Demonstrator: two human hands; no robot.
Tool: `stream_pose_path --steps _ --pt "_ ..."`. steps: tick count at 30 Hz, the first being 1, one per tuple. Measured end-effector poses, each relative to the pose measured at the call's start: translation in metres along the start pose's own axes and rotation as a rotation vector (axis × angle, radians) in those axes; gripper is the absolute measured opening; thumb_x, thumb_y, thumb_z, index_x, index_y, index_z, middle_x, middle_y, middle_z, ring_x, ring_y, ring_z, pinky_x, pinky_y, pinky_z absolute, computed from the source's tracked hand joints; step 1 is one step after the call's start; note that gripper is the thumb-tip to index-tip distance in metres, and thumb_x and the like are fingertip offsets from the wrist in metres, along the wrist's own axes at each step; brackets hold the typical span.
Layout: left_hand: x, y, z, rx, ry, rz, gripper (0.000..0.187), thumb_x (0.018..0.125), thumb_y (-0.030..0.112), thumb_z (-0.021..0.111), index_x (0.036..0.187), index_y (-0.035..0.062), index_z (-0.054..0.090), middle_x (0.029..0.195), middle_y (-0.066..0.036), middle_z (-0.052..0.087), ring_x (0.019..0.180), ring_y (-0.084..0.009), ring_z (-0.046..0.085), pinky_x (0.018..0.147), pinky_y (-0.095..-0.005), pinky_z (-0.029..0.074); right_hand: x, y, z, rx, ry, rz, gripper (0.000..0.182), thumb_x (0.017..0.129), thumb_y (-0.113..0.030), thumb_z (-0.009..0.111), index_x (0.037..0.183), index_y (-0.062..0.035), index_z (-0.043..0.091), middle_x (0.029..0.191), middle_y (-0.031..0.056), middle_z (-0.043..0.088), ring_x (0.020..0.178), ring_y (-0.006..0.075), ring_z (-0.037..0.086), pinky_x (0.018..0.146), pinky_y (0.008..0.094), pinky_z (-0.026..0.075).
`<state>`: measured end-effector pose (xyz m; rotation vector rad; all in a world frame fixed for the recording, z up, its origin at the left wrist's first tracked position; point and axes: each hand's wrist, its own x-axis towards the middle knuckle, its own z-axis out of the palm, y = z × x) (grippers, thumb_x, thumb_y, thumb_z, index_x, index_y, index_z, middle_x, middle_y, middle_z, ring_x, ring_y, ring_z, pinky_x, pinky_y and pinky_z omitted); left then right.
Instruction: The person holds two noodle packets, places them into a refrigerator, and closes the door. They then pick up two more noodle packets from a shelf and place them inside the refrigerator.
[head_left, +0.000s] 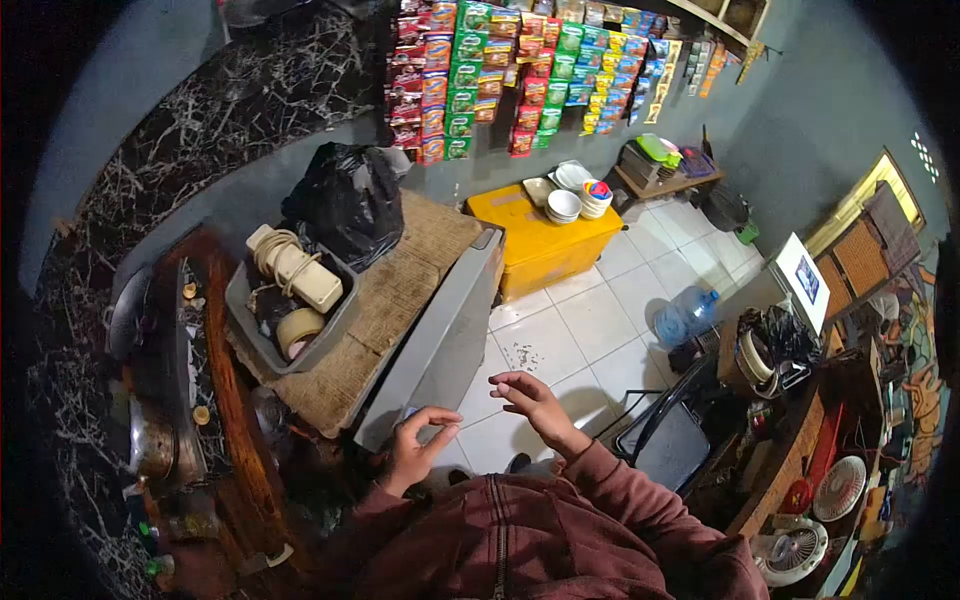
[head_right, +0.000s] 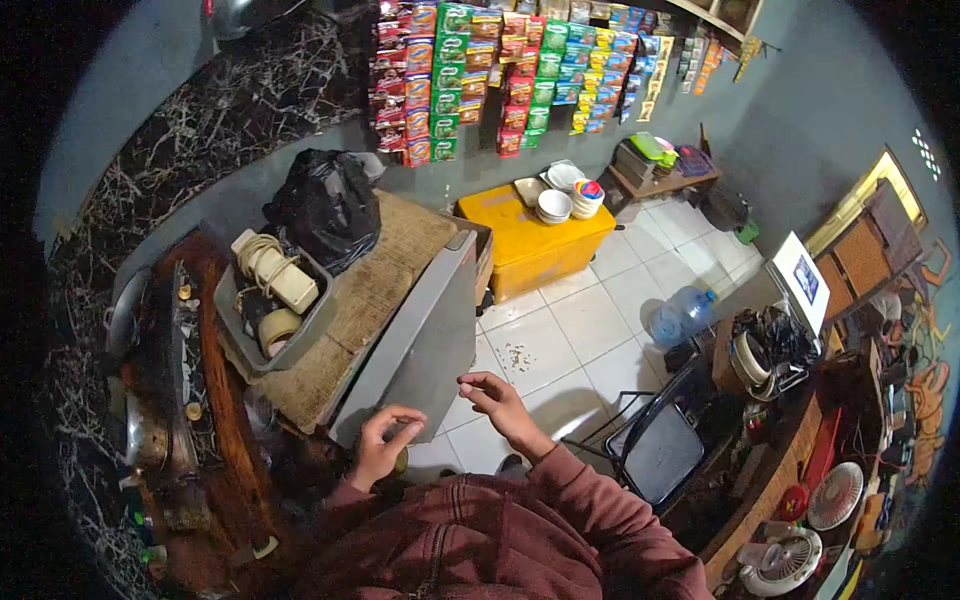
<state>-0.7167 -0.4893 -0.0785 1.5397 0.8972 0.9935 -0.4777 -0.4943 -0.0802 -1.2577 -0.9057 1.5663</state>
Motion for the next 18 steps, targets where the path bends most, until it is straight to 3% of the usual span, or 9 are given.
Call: stream_pose_path --steps 9,15,18 --pt "0.052 -0.006 0.043 -0.119 -0.068 -0.082 0.013 0.089 0.006 0.065 0.1 -0.0003 0.066 0.099 -0.008 0.069 0.091 -0.0137 0.064 0.083 -0.0281 0.049 -0.013 -0.01 -0.055 0.093 0.134 -0.009 0.034 0.095 -0.031 0.063 0.121 -0.009 0.059 0.115 0.002 0.063 0.108 0.013 0.059 0.091 0.0316 0.044" --pt "0.105 -0.01 0.097 -0.069 -0.141 -0.068 0.013 0.091 0.005 0.063 0.103 0.0007 0.063 0.103 -0.009 0.067 0.092 -0.0165 0.065 0.084 -0.0306 0.051 -0.011 -0.035 -0.13 0.131 0.193 -0.103 0.032 0.096 -0.03 0.062 0.119 -0.0085 0.059 0.119 0.0036 0.062 0.108 0.0138 0.059 0.092 0.0317 0.044" --pt "0.139 -0.003 0.135 -0.119 -0.143 -0.09 0.013 0.09 0.008 0.065 0.101 0.0005 0.066 0.099 -0.007 0.069 0.09 -0.0127 0.063 0.082 -0.0284 0.049 -0.007 -0.044 -0.176 0.144 0.212 -0.173 0.031 0.096 -0.029 0.061 0.119 -0.0079 0.059 0.119 0.004 0.063 0.107 0.0139 0.06 0.091 0.0299 0.044"
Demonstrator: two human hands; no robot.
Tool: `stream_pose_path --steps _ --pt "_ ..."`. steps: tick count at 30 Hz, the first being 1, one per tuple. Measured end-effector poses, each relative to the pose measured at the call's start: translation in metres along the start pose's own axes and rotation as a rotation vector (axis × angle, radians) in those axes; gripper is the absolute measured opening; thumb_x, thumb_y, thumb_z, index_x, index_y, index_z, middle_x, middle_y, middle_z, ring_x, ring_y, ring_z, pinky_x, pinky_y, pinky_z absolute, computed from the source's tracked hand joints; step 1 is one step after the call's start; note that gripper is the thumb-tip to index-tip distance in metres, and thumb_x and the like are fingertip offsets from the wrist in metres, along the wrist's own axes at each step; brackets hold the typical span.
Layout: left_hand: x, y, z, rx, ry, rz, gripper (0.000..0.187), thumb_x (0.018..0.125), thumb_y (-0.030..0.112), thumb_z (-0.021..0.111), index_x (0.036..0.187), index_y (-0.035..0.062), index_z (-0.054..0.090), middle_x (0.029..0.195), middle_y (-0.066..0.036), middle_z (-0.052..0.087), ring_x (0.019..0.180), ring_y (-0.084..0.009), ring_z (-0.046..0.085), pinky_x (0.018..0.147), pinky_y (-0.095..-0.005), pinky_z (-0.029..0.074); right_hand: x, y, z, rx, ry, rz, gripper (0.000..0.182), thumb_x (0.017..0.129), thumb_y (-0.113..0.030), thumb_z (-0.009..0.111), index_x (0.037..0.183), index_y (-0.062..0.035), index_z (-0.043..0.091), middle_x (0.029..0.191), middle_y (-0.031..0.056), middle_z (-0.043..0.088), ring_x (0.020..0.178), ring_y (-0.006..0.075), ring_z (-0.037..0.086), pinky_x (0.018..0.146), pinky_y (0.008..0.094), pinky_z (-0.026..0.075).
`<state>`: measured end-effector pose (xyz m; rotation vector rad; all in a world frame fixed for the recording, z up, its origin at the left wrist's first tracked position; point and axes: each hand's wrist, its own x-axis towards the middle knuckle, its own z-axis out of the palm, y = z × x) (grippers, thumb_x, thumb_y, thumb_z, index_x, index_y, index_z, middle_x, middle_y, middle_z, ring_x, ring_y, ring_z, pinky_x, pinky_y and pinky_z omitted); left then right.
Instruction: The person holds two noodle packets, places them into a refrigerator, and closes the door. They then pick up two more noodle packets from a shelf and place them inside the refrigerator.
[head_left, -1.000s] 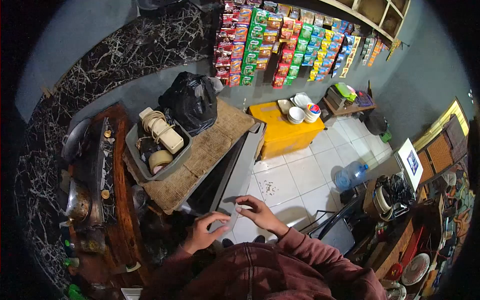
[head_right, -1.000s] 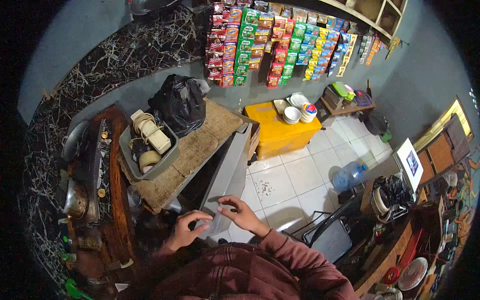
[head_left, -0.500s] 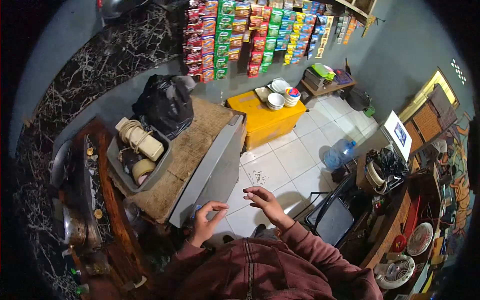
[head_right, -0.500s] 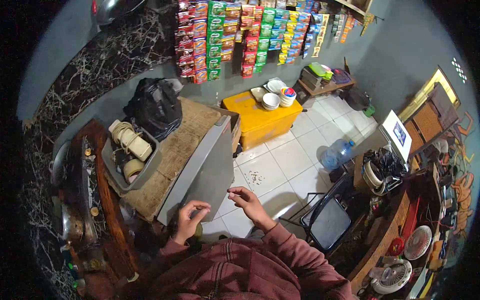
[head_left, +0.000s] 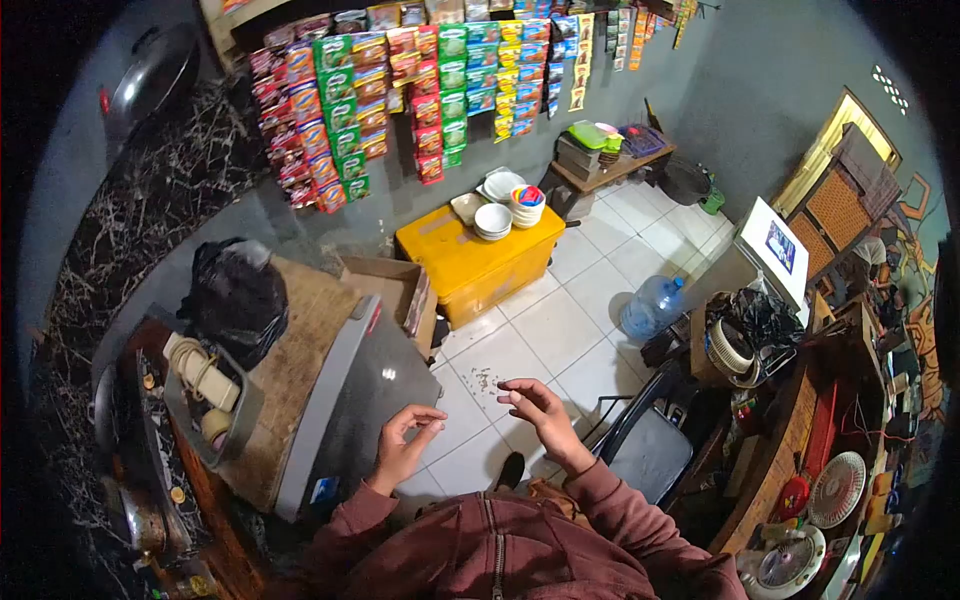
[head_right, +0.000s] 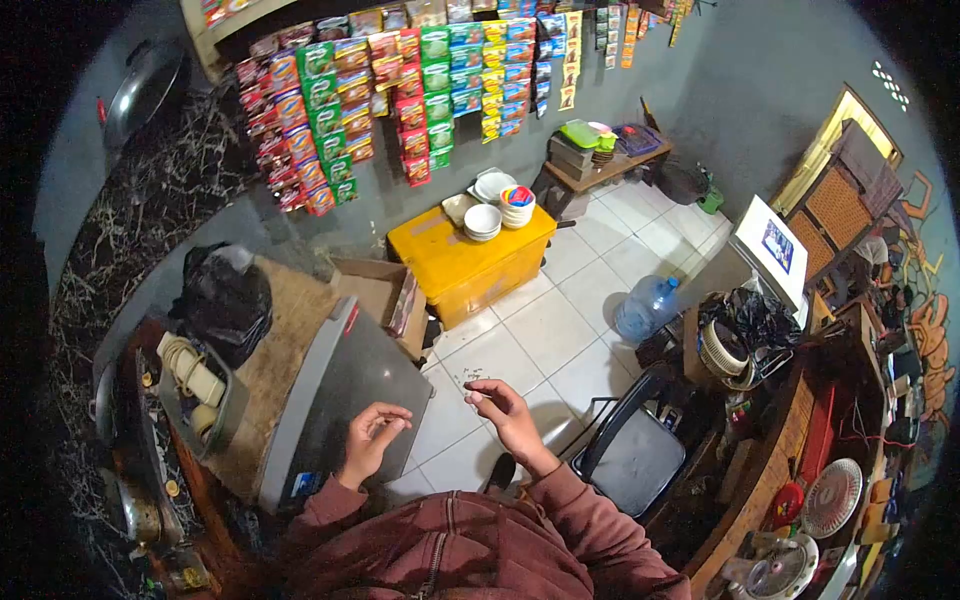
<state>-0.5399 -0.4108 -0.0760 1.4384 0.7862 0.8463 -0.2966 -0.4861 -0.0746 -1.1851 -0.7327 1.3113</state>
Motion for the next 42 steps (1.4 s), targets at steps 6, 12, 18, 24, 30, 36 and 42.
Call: stream_pose_path --steps 6,12,18,24,30,36,42 --pt "0.059 0.017 0.044 0.128 -0.102 0.059 0.015 0.09 0.008 0.065 0.103 0.0007 0.065 0.101 -0.007 0.069 0.093 -0.0138 0.064 0.084 -0.0287 0.049 0.024 -0.029 -0.07 0.0 0.065 -0.004 0.031 0.096 -0.027 0.06 0.119 -0.0065 0.059 0.12 0.0049 0.063 0.106 0.0151 0.061 0.089 0.0296 0.044" --pt "0.088 0.019 0.053 0.085 -0.062 0.056 0.016 0.09 0.008 0.066 0.105 0.0008 0.065 0.105 -0.007 0.068 0.097 -0.0141 0.063 0.086 -0.0284 0.049 0.042 -0.04 -0.094 0.042 0.084 -0.021 0.03 0.096 -0.026 0.06 0.12 -0.0071 0.059 0.123 0.0051 0.063 0.107 0.016 0.061 0.089 0.0303 0.045" --pt "0.115 0.016 0.048 0.07 -0.038 0.074 0.015 0.09 0.008 0.065 0.104 0.001 0.065 0.104 -0.007 0.067 0.096 -0.0135 0.063 0.086 -0.0281 0.049 0.066 -0.051 -0.096 0.048 0.087 -0.033 0.029 0.096 -0.025 0.06 0.119 -0.0072 0.059 0.124 0.0061 0.062 0.108 0.0167 0.061 0.09 0.0305 0.046" --pt "0.155 0.019 0.028 0.047 -0.003 0.125 0.017 0.09 0.01 0.066 0.105 0.0012 0.065 0.104 -0.007 0.067 0.093 -0.0126 0.063 0.084 -0.0274 0.048 0.108 -0.074 -0.085 0.012 0.097 -0.068 0.03 0.096 -0.025 0.06 0.12 -0.0073 0.058 0.124 0.0065 0.062 0.109 0.0183 0.061 0.091 0.0312 0.046" --pt "0.204 0.033 -0.007 -0.026 0.0 0.188 0.016 0.091 0.008 0.065 0.105 0.0004 0.064 0.107 -0.008 0.066 0.094 -0.0134 0.063 0.085 -0.0276 0.048 0.16 -0.107 -0.052 -0.01 0.08 -0.161 0.03 0.096 -0.023 0.06 0.121 -0.0058 0.058 0.124 0.0071 0.062 0.109 0.0188 0.062 0.091 0.0311 0.046" --pt "0.242 0.036 -0.024 -0.063 -0.011 0.218 0.016 0.091 0.007 0.064 0.105 -0.0011 0.063 0.103 -0.008 0.065 0.095 -0.0133 0.062 0.086 -0.0275 0.048 0.207 -0.127 -0.028 -0.017 0.057 -0.225 0.033 0.096 -0.021 0.061 0.123 -0.004 0.056 0.124 0.0083 0.062 0.108 0.0196 0.062 0.091 0.0316 0.046" --pt "0.272 0.022 -0.017 -0.048 -0.037 0.203 0.014 0.09 0.006 0.065 0.103 0.0006 0.064 0.104 -0.007 0.066 0.094 -0.0124 0.062 0.085 -0.0269 0.047 0.23 -0.138 -0.037 -0.039 0.064 -0.232 0.033 0.096 -0.019 0.06 0.124 -0.0037 0.055 0.126 0.0091 0.061 0.109 0.0199 0.062 0.091 0.0315 0.047"
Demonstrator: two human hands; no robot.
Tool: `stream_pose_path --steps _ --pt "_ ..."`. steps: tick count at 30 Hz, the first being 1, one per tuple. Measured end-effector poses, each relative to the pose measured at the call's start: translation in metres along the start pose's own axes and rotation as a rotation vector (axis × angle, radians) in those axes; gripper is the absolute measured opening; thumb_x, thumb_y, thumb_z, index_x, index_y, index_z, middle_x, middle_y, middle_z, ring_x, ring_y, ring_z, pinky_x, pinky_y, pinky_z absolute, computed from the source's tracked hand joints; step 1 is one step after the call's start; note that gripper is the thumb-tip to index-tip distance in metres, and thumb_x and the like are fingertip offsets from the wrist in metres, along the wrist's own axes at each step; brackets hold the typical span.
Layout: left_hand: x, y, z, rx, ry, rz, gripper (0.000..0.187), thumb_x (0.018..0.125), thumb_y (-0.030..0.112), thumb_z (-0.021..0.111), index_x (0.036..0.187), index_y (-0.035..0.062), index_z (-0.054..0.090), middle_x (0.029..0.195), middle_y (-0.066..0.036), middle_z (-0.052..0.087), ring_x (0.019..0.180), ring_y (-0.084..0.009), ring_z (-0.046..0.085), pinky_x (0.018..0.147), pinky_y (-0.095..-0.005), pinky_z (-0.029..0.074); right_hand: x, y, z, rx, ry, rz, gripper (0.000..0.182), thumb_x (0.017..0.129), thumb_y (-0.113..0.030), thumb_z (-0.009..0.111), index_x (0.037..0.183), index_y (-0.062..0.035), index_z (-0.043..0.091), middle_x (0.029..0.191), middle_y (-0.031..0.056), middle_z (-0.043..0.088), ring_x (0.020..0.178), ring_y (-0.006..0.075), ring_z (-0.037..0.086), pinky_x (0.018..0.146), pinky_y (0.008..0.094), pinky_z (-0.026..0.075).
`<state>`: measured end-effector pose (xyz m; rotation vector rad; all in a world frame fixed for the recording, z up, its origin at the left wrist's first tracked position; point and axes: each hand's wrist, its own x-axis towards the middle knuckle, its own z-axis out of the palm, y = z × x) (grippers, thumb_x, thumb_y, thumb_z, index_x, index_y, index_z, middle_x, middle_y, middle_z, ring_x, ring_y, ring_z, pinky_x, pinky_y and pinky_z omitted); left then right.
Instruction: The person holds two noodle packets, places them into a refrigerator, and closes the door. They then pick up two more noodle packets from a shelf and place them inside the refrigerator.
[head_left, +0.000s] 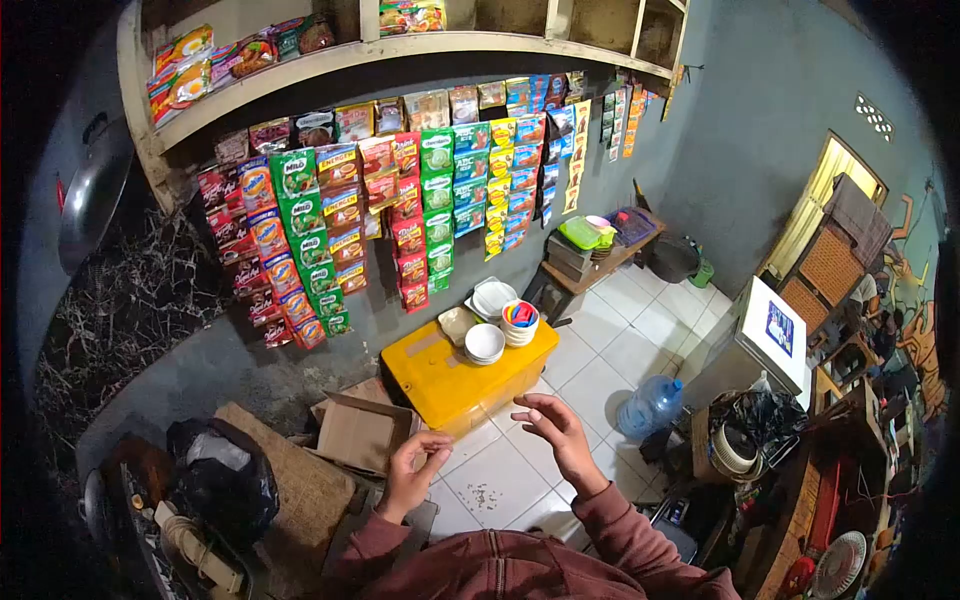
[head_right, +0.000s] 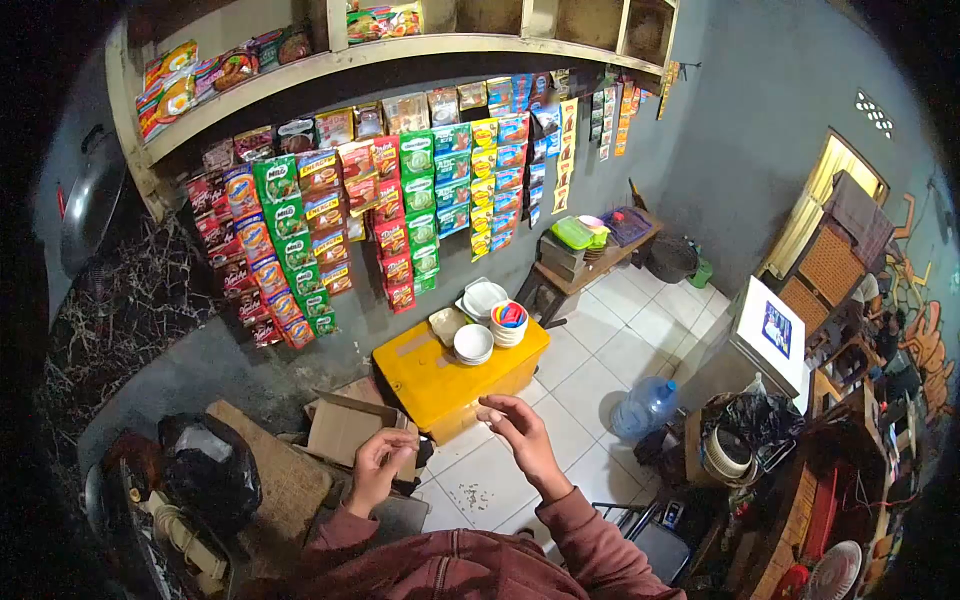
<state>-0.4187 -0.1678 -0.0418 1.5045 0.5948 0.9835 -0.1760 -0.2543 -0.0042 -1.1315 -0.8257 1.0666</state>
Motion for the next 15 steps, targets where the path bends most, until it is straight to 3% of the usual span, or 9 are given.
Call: stream_pose_path --steps 9,15 --pt "0.075 -0.012 0.034 0.137 0.089 -0.032 0.017 0.09 0.01 0.066 0.104 0.0013 0.065 0.103 -0.006 0.067 0.093 -0.0123 0.061 0.085 -0.0273 0.047 0.059 -0.015 -0.083 0.017 0.049 -0.03 0.034 0.097 -0.022 0.056 0.127 -0.0049 0.053 0.13 0.0125 0.058 0.111 0.0235 0.062 0.094 0.034 0.047" --pt "0.164 -0.001 0.075 0.184 0.185 0.102 0.019 0.091 0.013 0.066 0.106 0.0025 0.064 0.108 -0.008 0.067 0.097 -0.0142 0.063 0.089 -0.0291 0.048 0.124 -0.048 -0.172 0.032 -0.018 -0.088 0.037 0.097 -0.022 0.056 0.129 -0.0048 0.051 0.131 0.0133 0.057 0.112 0.0238 0.061 0.094 0.0339 0.047"
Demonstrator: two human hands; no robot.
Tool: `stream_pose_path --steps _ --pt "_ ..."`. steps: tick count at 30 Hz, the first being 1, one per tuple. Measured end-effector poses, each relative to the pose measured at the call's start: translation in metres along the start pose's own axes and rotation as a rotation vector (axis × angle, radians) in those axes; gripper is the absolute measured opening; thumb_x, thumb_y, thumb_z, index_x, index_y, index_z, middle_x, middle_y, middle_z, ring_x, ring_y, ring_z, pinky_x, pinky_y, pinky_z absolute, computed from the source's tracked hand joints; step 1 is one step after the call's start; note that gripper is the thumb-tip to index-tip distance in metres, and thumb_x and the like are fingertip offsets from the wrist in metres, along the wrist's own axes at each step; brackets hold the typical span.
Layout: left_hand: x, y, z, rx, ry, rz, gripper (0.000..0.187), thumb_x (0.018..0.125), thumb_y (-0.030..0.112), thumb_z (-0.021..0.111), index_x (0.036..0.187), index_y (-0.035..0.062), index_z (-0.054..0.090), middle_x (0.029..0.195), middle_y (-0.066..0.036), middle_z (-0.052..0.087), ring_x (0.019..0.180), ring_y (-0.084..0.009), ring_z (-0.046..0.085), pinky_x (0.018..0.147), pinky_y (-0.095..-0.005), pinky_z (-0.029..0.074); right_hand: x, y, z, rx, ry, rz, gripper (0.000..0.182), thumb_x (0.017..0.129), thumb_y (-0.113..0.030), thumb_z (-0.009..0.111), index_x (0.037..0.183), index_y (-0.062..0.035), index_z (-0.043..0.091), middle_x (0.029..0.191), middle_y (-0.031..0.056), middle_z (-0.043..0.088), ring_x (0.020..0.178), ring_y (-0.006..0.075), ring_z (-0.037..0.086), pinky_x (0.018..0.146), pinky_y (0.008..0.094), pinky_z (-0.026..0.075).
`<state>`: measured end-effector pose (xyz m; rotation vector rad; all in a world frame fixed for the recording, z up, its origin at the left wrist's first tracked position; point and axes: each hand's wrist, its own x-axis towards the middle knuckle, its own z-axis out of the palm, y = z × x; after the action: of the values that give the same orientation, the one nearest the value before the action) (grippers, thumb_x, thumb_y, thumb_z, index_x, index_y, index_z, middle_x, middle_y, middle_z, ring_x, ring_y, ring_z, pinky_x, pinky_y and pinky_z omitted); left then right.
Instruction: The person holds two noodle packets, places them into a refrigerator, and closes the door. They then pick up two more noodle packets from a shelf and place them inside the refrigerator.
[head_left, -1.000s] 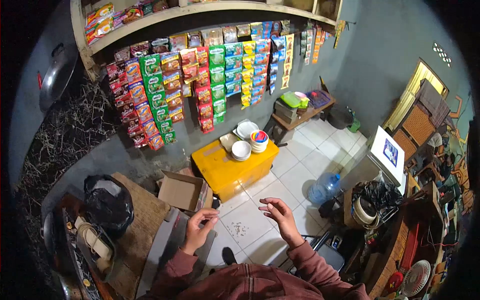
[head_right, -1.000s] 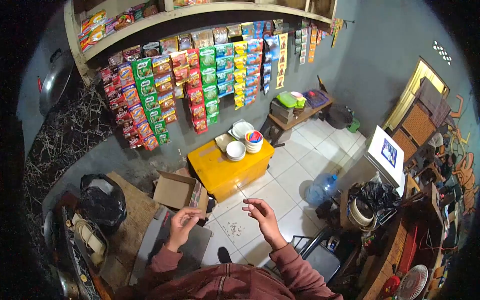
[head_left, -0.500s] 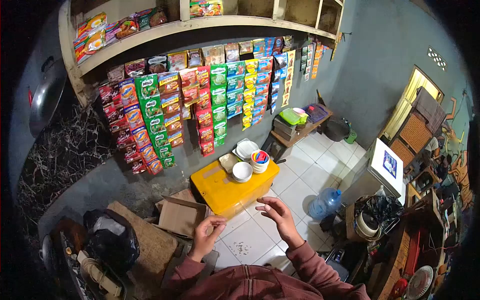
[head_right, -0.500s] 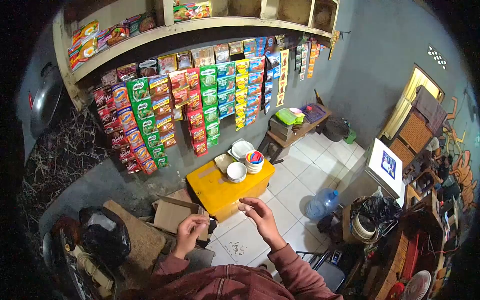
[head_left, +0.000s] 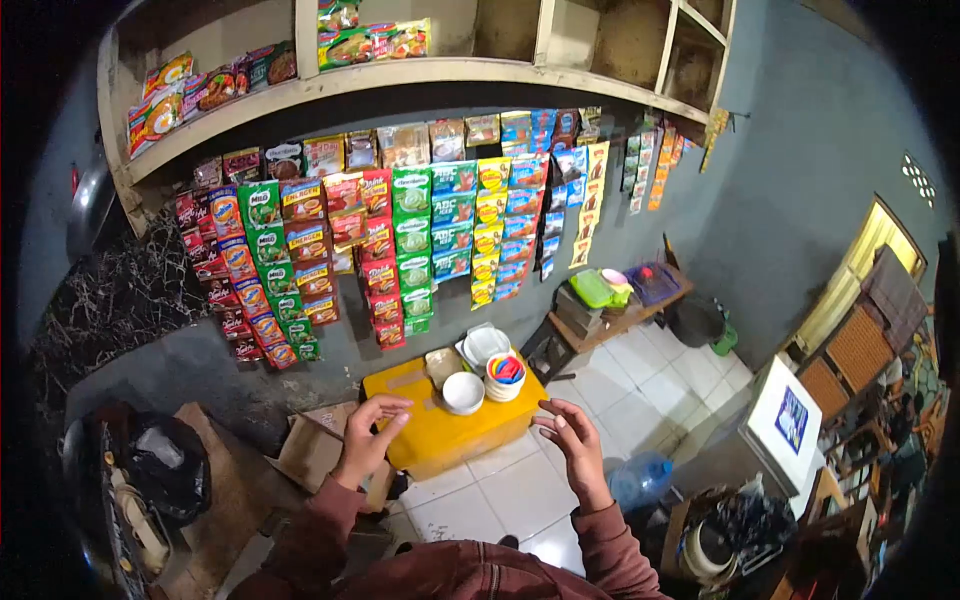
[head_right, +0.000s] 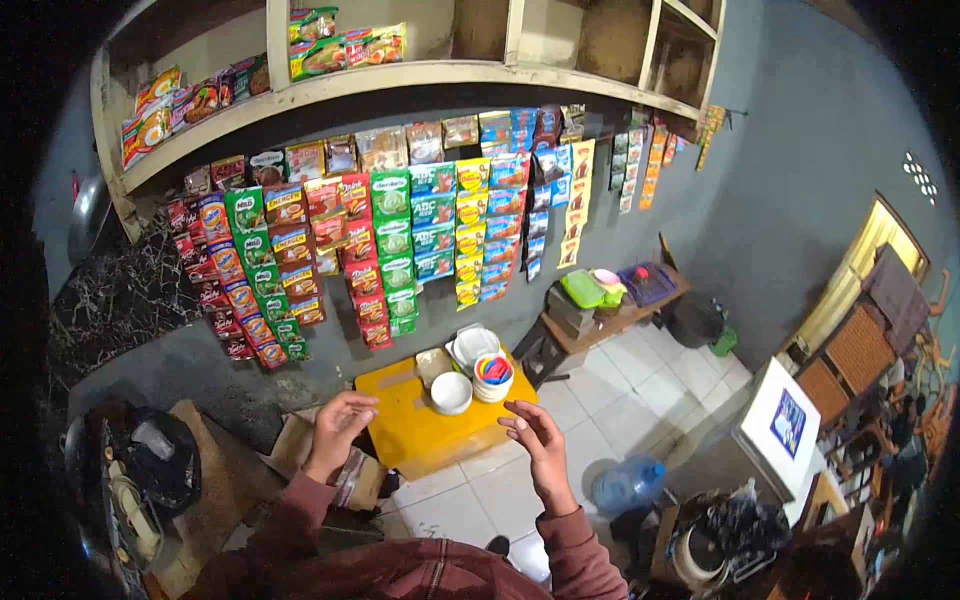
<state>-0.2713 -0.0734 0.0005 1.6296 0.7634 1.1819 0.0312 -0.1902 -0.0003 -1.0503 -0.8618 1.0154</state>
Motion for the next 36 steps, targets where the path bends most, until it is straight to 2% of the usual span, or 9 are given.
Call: stream_pose_path --steps 3,5,8,9,18,24,32,34,36 --pt "0.038 0.029 0.031 0.059 0.014 0.09 0.018 0.091 0.013 0.066 0.105 0.0016 0.064 0.108 -0.008 0.067 0.099 -0.0145 0.063 0.089 -0.0299 0.048 0.033 -0.029 -0.035 -0.04 -0.023 -0.055 0.039 0.096 -0.023 0.057 0.13 -0.0045 0.05 0.132 0.0135 0.057 0.112 0.0239 0.061 0.093 0.0336 0.047" --pt "0.059 0.051 0.043 0.188 -0.068 0.198 0.015 0.088 0.007 0.066 0.102 0.0014 0.065 0.107 -0.011 0.066 0.105 -0.0207 0.062 0.094 -0.0354 0.047 0.055 -0.04 -0.057 -0.062 -0.064 -0.087 0.04 0.096 -0.023 0.057 0.13 -0.0043 0.05 0.132 0.0139 0.057 0.112 0.0239 0.061 0.093 0.0335 0.047" --pt "0.082 0.069 0.051 0.304 -0.079 0.335 0.018 0.088 0.009 0.068 0.105 0.0015 0.064 0.108 -0.01 0.066 0.103 -0.0192 0.063 0.09 -0.0332 0.049 0.083 -0.06 -0.071 -0.088 -0.097 -0.126 0.041 0.096 -0.022 0.057 0.131 -0.0032 0.05 0.131 0.0155 0.057 0.111 0.0248 0.062 0.092 0.0342 0.048" --pt "0.087 0.077 0.051 0.395 -0.07 0.387 0.019 0.086 0.007 0.069 0.104 0.0022 0.065 0.108 -0.011 0.066 0.104 -0.0224 0.064 0.091 -0.0342 0.049 0.092 -0.065 -0.072 -0.081 -0.124 -0.142 0.041 0.095 -0.02 0.058 0.131 -0.0026 0.05 0.131 0.0154 0.057 0.111 0.0249 0.062 0.093 0.0348 0.048" --pt "0.131 0.143 0.016 0.628 -0.019 0.453 0.023 0.082 0.007 0.073 0.103 0.0022 0.067 0.109 -0.011 0.067 0.105 -0.0246 0.063 0.092 -0.0357 0.049 0.188 -0.131 -0.031 -0.168 -0.425 -0.336 0.04 0.092 -0.007 0.058 0.131 0.0009 0.049 0.133 0.014 0.055 0.114 0.0229 0.059 0.099 0.0359 0.045" --pt "0.181 0.185 -0.008 0.832 0.074 0.659 0.029 0.079 0.009 0.075 0.106 0.0036 0.065 0.111 -0.012 0.066 0.107 -0.0279 0.062 0.094 -0.0375 0.049 0.249 -0.191 0.028 -0.372 -0.603 -0.657 0.047 0.087 -0.005 0.066 0.131 -0.0009 0.051 0.13 0.0103 0.056 0.117 0.0211 0.056 0.101 0.0354 0.044" --pt "0.286 0.24 -0.032 1.046 0.178 0.911 0.032 0.079 0.013 0.072 0.108 0.004 0.061 0.11 -0.013 0.064 0.106 -0.0312 0.061 0.093 -0.0379 0.047 0.298 -0.262 0.089 -0.643 -0.621 -1.061 0.044 0.081 -0.008 0.068 0.124 -0.0019 0.057 0.132 0.0146 0.055 0.123 0.0251 0.053 0.101 0.0384 0.042" --pt "0.309 0.251 -0.032 1.048 0.172 0.872 0.034 0.079 0.011 0.07 0.11 0.0025 0.059 0.115 -0.014 0.063 0.111 -0.0311 0.059 0.097 -0.0387 0.045 0.304 -0.276 0.101 -0.796 -0.587 -1.329 0.046 0.079 -0.015 0.075 0.121 -0.0031 0.06 0.125 0.0165 0.06 0.116 0.0313 0.058 0.096 0.0395 0.046" --pt "0.331 0.259 -0.032 1.164 0.26 0.81 0.038 0.081 0.011 0.066 0.116 0.0047 0.055 0.12 -0.014 0.06 0.114 -0.0325 0.057 0.098 -0.0381 0.045 0.318 -0.286 0.11 -0.807 -0.572 -1.378 0.043 0.079 -0.017 0.074 0.118 -0.0044 0.061 0.124 0.0172 0.06 0.114 0.0333 0.059 0.096 0.0393 0.046"
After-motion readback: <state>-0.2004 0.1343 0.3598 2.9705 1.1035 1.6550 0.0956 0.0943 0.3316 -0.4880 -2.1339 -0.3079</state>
